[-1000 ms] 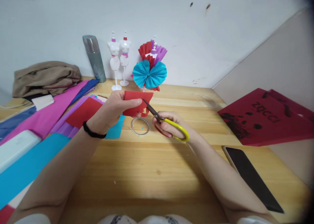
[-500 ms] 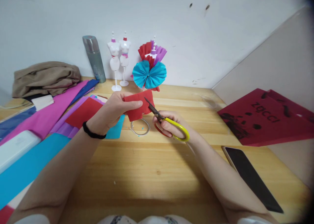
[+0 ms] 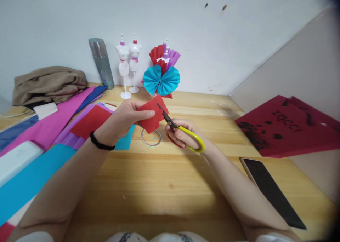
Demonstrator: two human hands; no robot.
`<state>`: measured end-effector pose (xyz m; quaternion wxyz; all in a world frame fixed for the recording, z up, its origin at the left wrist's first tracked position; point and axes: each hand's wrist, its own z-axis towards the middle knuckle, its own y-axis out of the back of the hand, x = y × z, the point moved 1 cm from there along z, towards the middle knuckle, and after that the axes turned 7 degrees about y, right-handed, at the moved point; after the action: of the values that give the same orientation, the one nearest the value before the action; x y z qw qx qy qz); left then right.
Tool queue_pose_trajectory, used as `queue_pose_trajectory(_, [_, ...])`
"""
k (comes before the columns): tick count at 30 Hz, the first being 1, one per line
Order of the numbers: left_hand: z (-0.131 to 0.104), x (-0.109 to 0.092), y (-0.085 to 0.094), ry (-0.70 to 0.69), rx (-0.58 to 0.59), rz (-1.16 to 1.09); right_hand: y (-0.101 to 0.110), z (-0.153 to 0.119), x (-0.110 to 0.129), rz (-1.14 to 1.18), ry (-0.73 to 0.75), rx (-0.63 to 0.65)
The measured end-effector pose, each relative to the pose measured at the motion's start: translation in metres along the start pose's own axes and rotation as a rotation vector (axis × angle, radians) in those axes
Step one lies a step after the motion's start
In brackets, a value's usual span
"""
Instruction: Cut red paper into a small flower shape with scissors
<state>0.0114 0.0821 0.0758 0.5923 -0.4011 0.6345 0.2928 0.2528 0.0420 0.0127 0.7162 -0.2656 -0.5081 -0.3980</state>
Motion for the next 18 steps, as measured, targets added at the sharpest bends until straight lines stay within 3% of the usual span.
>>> queue_pose_trajectory(18, [-0.0019, 0.0012, -0.0042, -0.042, -0.009, -0.02, -0.0012, 0.0012, -0.0003, -0.012, 0.004, -0.003])
